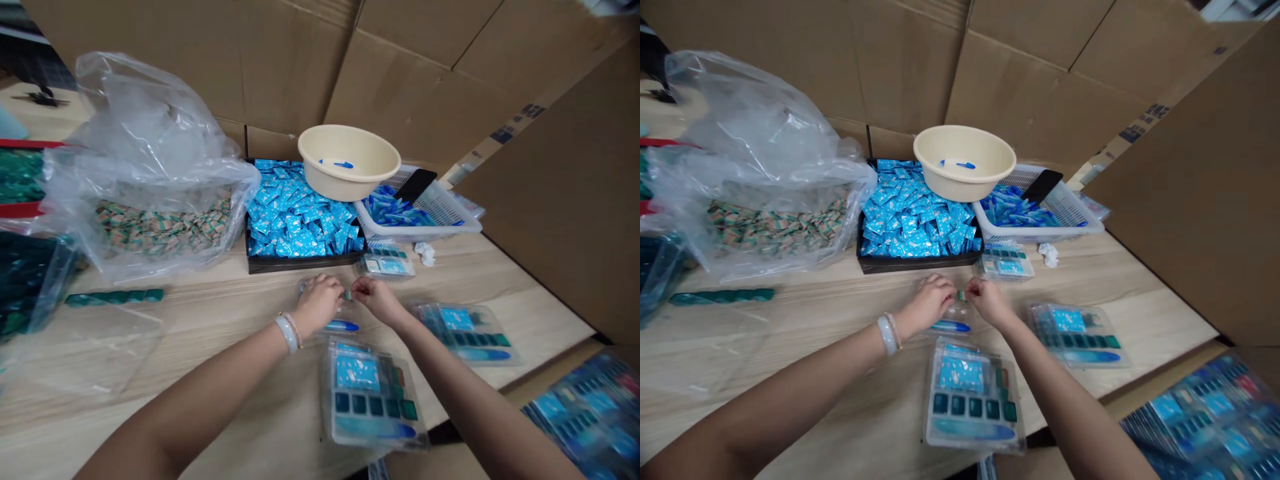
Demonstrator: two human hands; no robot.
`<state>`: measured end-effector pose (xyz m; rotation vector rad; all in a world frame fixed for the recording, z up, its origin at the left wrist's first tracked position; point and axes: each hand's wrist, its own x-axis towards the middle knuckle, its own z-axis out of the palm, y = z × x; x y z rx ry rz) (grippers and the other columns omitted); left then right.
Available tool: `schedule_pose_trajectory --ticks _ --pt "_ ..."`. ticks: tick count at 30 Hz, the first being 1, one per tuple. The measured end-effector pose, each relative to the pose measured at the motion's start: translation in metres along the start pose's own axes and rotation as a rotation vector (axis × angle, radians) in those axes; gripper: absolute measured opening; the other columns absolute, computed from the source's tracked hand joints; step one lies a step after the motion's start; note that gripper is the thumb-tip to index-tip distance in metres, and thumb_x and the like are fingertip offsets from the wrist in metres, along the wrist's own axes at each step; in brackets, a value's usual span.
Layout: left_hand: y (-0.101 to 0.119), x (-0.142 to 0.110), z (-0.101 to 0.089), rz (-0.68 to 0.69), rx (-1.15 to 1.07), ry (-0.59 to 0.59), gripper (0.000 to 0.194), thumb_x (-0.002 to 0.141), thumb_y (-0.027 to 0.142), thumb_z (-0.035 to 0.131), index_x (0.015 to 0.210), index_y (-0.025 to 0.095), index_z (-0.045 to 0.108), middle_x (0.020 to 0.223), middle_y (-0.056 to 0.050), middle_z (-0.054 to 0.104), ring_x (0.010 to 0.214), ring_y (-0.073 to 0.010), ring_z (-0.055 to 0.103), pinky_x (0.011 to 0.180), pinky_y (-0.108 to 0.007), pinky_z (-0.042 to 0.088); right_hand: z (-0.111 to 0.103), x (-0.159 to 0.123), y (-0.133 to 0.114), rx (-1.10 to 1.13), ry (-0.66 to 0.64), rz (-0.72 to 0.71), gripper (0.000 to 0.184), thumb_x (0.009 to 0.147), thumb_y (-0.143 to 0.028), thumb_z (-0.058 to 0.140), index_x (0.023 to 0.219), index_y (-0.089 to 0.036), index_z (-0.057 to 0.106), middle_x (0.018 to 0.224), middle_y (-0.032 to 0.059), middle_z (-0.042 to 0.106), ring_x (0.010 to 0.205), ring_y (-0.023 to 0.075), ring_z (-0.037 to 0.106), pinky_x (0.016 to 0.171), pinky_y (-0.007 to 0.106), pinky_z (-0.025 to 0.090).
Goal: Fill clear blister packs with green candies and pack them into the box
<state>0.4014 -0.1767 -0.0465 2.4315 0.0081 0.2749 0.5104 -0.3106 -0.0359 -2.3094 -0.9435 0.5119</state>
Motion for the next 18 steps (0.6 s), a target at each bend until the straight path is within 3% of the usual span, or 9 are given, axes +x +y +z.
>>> schedule_pose_trajectory --ticks 5,12,18 --pt "-0.007 -0.013 0.008 0.066 0.138 -0.036 0.019 0.080 0.024 0.045 0.091 0.017 0.059 0.095 -0.006 0.057 0.099 -0.0193 0.041 0.086 -0.034 0.034 0.014 -0.005 0.006 -0.195 0.094 -0.095 0.012 0.067 -0.013 0.045 0.061 -0.016 0.055 0.065 0.0033 0.053 0.061 0.0138 0.049 0.059 0.025 0.037" --pt "-0.002 -0.013 0.005 0.065 0.178 -0.036 0.022 0.082 0.023 0.041 0.098 0.019 0.055 0.096 -0.007 0.054 0.099 -0.0188 0.040 0.085 -0.034 0.034 0.016 -0.011 0.004 -0.309 0.179 0.009 0.016 0.072 -0.016 0.043 0.068 -0.016 0.058 0.069 0.0050 0.056 0.062 0.0143 0.050 0.060 0.025 0.036" --pt "0.001 -0.014 0.002 0.050 0.197 -0.054 0.022 0.082 0.024 0.041 0.099 0.019 0.054 0.096 -0.007 0.054 0.097 -0.0195 0.041 0.083 -0.034 0.034 0.011 -0.008 0.005 -0.240 0.068 -0.117 0.014 0.070 -0.013 0.046 0.074 -0.015 0.060 0.072 0.0054 0.054 0.063 0.0141 0.049 0.062 0.025 0.038"
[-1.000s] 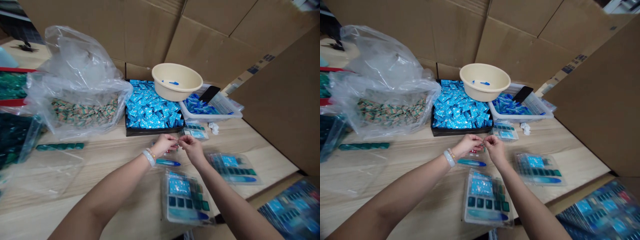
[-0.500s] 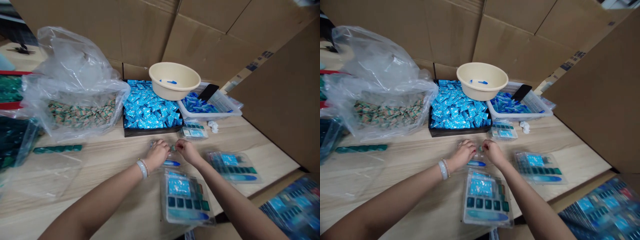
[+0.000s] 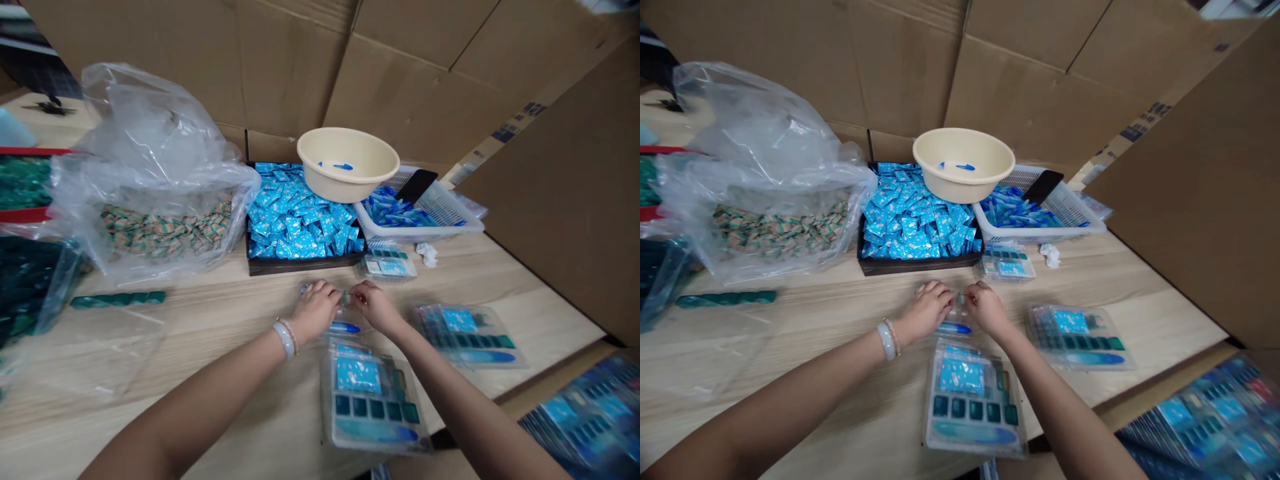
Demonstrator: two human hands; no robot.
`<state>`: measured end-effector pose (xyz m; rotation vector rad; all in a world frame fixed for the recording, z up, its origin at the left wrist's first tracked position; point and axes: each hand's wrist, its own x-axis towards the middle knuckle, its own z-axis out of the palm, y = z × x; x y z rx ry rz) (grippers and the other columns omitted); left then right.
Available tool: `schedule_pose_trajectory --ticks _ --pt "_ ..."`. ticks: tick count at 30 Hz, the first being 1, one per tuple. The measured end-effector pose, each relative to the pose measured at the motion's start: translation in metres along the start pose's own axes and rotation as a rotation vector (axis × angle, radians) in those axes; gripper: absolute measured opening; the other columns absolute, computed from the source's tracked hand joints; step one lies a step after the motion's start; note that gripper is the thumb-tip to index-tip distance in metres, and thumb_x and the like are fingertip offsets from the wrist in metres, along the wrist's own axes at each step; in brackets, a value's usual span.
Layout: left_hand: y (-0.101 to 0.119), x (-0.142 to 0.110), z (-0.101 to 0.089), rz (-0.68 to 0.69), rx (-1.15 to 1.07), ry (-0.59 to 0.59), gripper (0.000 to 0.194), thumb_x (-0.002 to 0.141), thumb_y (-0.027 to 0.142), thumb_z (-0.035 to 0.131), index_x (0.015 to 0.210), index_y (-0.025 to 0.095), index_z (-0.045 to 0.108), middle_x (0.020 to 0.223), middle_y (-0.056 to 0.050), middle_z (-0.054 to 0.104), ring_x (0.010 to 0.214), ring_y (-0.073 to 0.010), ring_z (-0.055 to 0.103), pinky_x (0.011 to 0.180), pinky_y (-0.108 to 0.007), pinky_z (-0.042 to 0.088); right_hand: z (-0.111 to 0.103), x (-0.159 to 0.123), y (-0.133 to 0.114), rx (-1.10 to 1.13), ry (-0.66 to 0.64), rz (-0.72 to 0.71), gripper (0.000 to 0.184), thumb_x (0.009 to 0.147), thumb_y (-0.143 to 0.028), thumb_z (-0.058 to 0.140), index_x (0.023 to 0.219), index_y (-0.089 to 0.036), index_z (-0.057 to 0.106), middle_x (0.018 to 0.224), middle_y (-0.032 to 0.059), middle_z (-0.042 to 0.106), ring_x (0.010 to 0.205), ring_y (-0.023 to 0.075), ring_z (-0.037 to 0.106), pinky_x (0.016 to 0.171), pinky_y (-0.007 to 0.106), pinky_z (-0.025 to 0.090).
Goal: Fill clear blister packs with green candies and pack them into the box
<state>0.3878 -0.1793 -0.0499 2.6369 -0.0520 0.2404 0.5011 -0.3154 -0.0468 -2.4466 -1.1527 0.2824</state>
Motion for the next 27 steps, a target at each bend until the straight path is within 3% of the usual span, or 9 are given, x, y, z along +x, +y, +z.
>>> schedule_pose_trajectory --ticks 5,14,27 --pt "0.000 0.005 0.000 0.011 0.036 0.005 0.024 0.080 0.022 0.041 0.100 0.020 0.054 0.095 -0.006 0.053 0.096 -0.0199 0.041 0.081 -0.033 0.035 -0.004 0.002 0.003 0.018 -0.062 -0.044 0.012 0.070 -0.013 0.048 0.075 -0.015 0.060 0.070 0.0047 0.054 0.062 0.0142 0.049 0.062 0.025 0.038" --pt "0.000 0.021 0.003 0.047 0.089 -0.046 0.026 0.072 0.024 0.046 0.097 0.019 0.055 0.095 -0.007 0.050 0.095 -0.0221 0.041 0.080 -0.035 0.035 0.008 0.000 0.006 -0.026 0.077 0.010 0.014 0.073 -0.012 0.041 0.065 -0.016 0.053 0.068 0.0040 0.051 0.065 0.0147 0.049 0.063 0.025 0.037" --pt "0.002 0.023 0.005 0.060 0.074 -0.049 0.022 0.071 0.025 0.048 0.089 0.017 0.057 0.094 -0.006 0.050 0.095 -0.0213 0.041 0.082 -0.034 0.035 0.003 0.002 0.004 -0.077 -0.029 0.039 0.019 0.073 -0.018 0.040 0.065 -0.016 0.057 0.069 0.0058 0.057 0.069 0.0158 0.053 0.066 0.025 0.038"
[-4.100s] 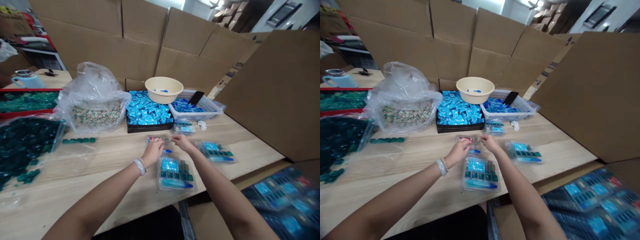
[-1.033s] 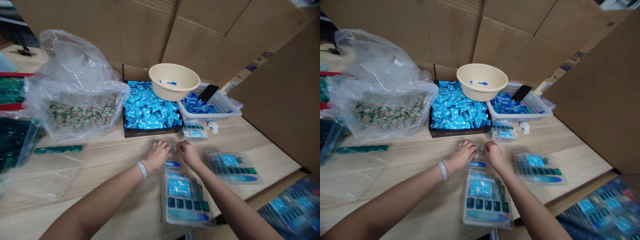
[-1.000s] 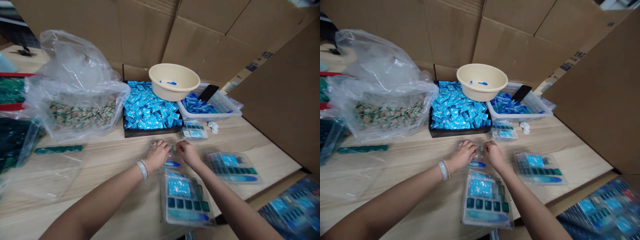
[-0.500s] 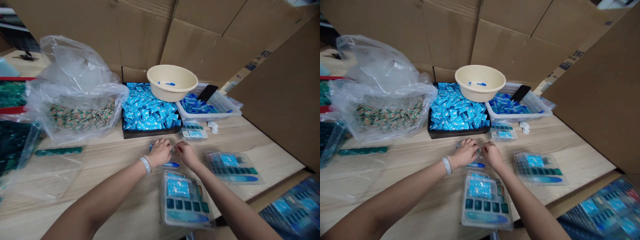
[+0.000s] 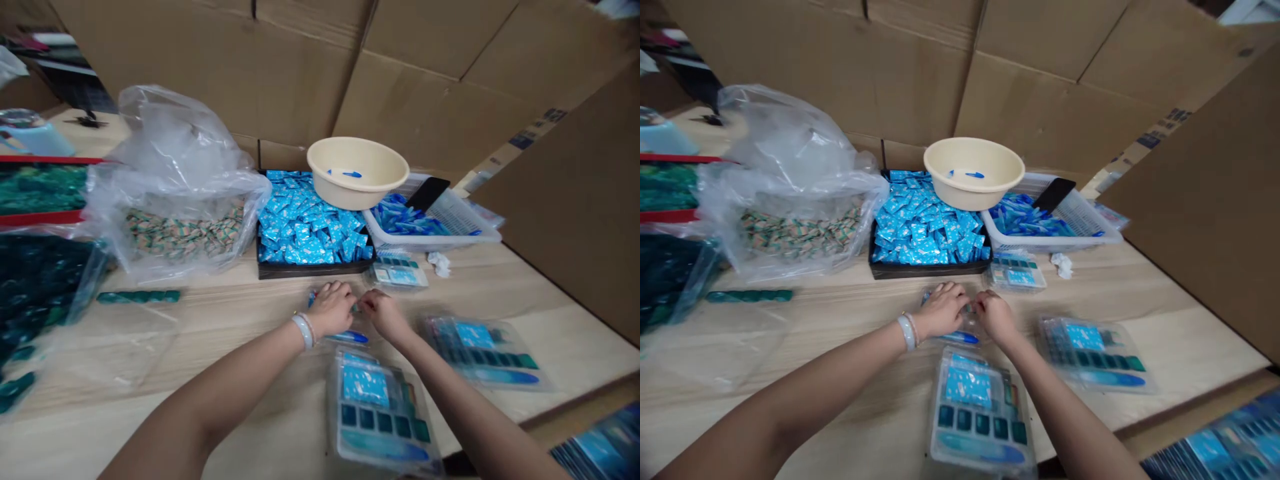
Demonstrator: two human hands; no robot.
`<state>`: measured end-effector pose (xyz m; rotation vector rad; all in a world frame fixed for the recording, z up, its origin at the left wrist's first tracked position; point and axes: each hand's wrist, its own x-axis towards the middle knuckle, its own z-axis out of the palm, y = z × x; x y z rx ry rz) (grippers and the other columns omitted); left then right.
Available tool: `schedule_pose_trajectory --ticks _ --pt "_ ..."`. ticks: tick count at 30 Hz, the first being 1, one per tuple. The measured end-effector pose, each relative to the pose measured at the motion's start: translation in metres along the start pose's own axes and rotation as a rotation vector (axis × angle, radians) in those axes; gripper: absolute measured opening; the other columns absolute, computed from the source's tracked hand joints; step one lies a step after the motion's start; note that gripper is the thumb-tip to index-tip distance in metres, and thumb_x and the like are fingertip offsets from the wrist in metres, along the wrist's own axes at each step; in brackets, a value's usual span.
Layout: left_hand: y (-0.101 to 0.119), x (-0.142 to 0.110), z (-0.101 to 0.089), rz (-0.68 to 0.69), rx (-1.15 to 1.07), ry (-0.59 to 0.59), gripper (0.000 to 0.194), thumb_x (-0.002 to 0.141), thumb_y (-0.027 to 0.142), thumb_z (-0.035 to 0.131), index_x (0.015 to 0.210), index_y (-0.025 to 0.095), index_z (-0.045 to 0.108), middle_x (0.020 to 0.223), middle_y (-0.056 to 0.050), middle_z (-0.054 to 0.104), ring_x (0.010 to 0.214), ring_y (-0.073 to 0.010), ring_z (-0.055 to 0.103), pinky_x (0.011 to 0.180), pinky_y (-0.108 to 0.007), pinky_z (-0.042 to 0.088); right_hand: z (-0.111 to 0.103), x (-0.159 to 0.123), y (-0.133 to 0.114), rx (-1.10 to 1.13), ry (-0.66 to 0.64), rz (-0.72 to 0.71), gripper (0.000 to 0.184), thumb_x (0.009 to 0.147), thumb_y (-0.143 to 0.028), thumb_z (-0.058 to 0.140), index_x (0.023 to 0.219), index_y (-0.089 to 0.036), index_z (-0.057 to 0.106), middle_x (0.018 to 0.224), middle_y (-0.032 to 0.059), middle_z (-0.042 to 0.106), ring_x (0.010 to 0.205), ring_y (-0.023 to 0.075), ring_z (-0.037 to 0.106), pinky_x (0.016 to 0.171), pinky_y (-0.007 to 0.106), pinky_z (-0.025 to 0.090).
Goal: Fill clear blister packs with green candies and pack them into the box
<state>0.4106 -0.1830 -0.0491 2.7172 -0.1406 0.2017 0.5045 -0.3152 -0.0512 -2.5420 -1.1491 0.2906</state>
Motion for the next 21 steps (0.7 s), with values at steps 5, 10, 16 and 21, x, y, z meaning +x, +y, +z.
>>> schedule_pose_trajectory --ticks 5,10,16,21 --pt "0.002 -0.019 -0.018 -0.067 -0.239 0.149 0.028 0.072 0.019 0.046 0.098 0.018 0.055 0.101 -0.007 0.051 0.098 -0.0207 0.043 0.085 -0.035 0.035 -0.017 -0.005 -0.008 -0.008 0.097 -0.056 0.022 0.074 -0.026 0.041 0.063 -0.016 0.057 0.064 0.0055 0.059 0.061 0.0165 0.054 0.058 0.026 0.038" --pt "-0.035 -0.044 -0.068 -0.498 -1.178 0.500 0.030 0.078 0.030 0.042 0.101 0.013 0.051 0.095 -0.009 0.056 0.089 -0.0166 0.051 0.081 -0.030 0.040 -0.044 0.050 -0.113 0.076 0.444 -0.177 0.026 0.076 -0.036 0.042 0.076 -0.018 0.061 0.054 0.0023 0.057 0.053 0.0170 0.053 0.055 0.029 0.039" --pt "-0.110 -0.125 -0.211 -0.590 -1.815 0.571 0.068 0.077 0.064 0.010 0.093 0.011 0.050 0.088 -0.011 0.057 0.085 -0.0195 0.053 0.075 -0.036 0.042 0.009 0.104 -0.300 0.340 0.476 -0.718 0.039 0.084 -0.026 0.025 0.117 -0.016 0.044 0.116 0.0092 0.052 0.108 0.0181 0.045 0.092 0.038 0.032" --pt "-0.121 -0.251 -0.230 -0.707 -0.859 0.652 0.050 0.076 0.058 0.031 0.099 0.017 0.051 0.101 -0.007 0.054 0.099 -0.0205 0.048 0.084 -0.038 0.038 0.064 0.085 -0.311 0.103 0.290 -0.669 0.037 0.078 -0.029 0.044 0.111 -0.014 0.051 0.115 0.0151 0.050 0.106 0.0267 0.043 0.087 0.043 0.034"
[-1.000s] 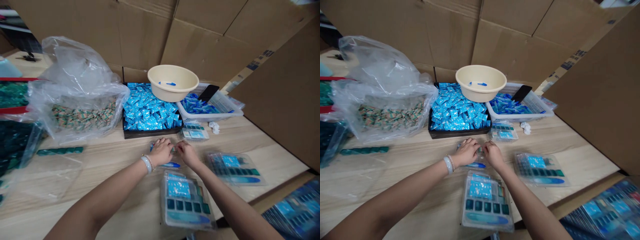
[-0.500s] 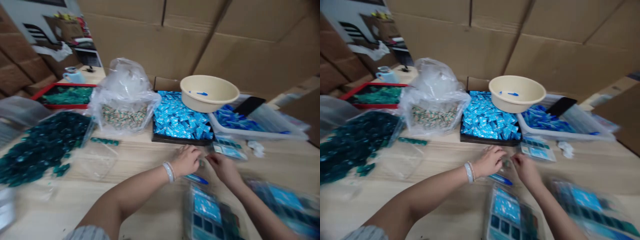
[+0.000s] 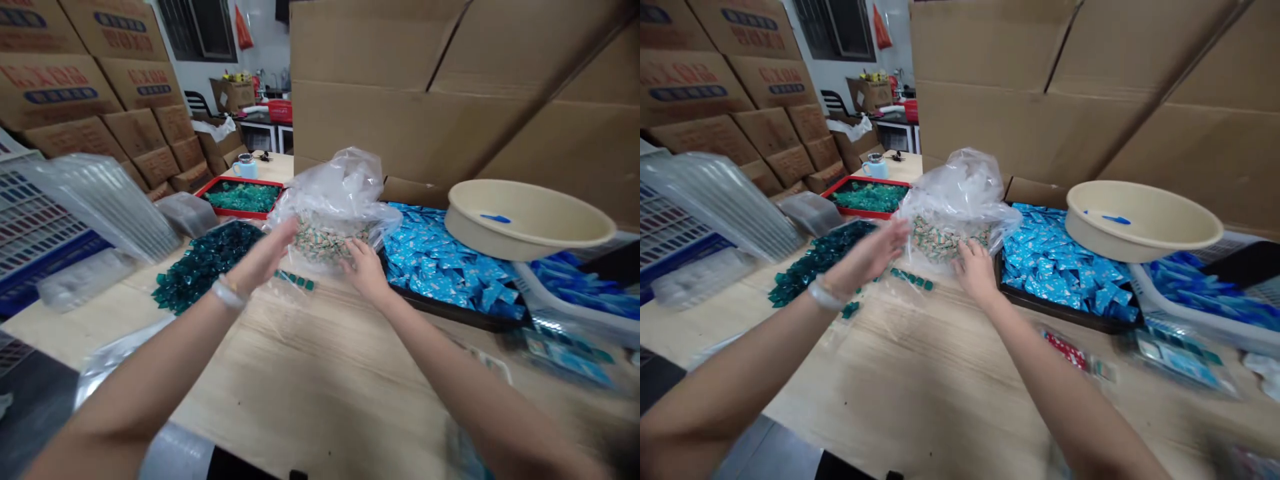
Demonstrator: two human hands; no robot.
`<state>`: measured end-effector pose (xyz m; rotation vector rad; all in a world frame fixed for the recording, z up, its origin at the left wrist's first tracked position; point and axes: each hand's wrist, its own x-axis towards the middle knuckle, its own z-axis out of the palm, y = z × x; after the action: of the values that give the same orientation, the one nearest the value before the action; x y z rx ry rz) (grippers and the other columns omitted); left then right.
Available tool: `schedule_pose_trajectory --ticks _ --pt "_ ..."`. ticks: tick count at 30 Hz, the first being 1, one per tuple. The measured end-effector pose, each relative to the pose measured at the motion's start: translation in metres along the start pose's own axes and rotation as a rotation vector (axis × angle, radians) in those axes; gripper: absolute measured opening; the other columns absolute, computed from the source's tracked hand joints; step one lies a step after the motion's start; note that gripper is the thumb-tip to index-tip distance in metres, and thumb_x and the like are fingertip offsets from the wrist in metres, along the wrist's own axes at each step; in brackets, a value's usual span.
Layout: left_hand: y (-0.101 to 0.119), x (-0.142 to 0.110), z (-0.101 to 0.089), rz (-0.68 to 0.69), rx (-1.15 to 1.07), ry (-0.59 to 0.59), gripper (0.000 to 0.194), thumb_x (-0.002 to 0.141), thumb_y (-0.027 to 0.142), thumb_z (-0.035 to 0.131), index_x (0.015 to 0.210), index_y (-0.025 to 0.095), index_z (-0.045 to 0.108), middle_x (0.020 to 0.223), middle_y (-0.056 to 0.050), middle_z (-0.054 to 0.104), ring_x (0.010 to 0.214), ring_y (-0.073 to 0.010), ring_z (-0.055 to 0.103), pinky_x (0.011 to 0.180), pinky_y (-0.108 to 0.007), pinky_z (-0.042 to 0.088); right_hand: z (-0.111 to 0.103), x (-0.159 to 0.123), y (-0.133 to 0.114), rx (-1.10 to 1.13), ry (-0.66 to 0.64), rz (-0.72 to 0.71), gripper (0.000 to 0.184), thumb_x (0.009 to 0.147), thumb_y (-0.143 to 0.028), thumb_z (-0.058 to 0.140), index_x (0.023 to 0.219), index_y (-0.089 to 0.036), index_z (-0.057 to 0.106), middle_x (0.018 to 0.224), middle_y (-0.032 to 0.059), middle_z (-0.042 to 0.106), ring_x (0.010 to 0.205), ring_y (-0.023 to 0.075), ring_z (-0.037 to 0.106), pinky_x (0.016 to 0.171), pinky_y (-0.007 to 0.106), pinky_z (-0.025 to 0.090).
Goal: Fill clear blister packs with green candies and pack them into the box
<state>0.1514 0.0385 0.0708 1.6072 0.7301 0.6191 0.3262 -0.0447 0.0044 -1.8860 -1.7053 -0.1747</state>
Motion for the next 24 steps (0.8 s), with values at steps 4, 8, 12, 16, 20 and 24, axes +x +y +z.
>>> schedule_pose_trajectory --ticks 4,8,12,16,20,24 --pt "-0.081 -0.091 0.013 0.039 0.647 -0.016 0.023 0.064 0.033 0.061 0.079 0.015 0.058 0.106 -0.010 0.051 0.105 -0.0266 0.041 0.093 -0.045 0.028 0.030 -0.035 -0.014 0.081 -0.189 -0.024 0.026 0.081 -0.016 0.037 0.095 -0.016 0.059 0.085 0.0073 0.060 0.081 0.0177 0.054 0.072 0.031 0.043" --pt "-0.121 -0.167 0.036 0.093 1.040 -0.090 0.022 0.077 0.018 0.041 0.089 0.018 0.059 0.107 -0.008 0.052 0.101 -0.0237 0.045 0.090 -0.041 0.034 0.058 -0.061 -0.032 0.052 -0.325 -0.152 0.018 0.077 -0.014 0.045 0.084 -0.019 0.061 0.088 0.0041 0.059 0.085 0.0162 0.051 0.075 0.030 0.042" --pt "-0.113 -0.196 0.025 0.064 1.081 -0.101 0.020 0.075 0.018 0.044 0.088 0.018 0.059 0.101 -0.008 0.054 0.095 -0.0241 0.048 0.086 -0.041 0.038 0.066 -0.083 -0.036 -0.055 -0.363 -0.184 0.014 0.078 -0.014 0.046 0.074 -0.017 0.059 0.082 0.0065 0.057 0.084 0.0188 0.048 0.074 0.034 0.040" --pt "-0.102 -0.166 0.008 0.204 1.031 -0.057 0.029 0.073 0.020 0.049 0.102 0.017 0.052 0.111 -0.009 0.050 0.104 -0.0230 0.043 0.089 -0.040 0.037 0.050 -0.100 -0.030 -0.210 -0.389 -0.252 0.015 0.075 -0.006 0.046 0.074 -0.016 0.056 0.078 0.0071 0.055 0.078 0.0186 0.047 0.069 0.031 0.040" --pt "-0.096 -0.093 0.013 0.415 1.008 0.030 0.049 0.072 0.020 0.052 0.119 0.015 0.039 0.127 -0.014 0.038 0.118 -0.0260 0.031 0.095 -0.044 0.028 0.007 -0.123 -0.023 -0.205 -0.316 -0.184 0.016 0.079 -0.008 0.040 0.075 -0.016 0.054 0.079 0.0074 0.054 0.078 0.0183 0.046 0.069 0.030 0.041" --pt "-0.074 -0.033 0.052 0.487 0.838 -0.222 0.017 0.079 0.024 0.042 0.088 0.019 0.056 0.102 -0.007 0.057 0.097 -0.0196 0.049 0.085 -0.034 0.036 -0.057 -0.148 -0.013 0.013 -0.179 0.014 0.017 0.083 -0.015 0.035 0.077 -0.017 0.052 0.081 0.0067 0.054 0.080 0.0166 0.048 0.070 0.029 0.042"
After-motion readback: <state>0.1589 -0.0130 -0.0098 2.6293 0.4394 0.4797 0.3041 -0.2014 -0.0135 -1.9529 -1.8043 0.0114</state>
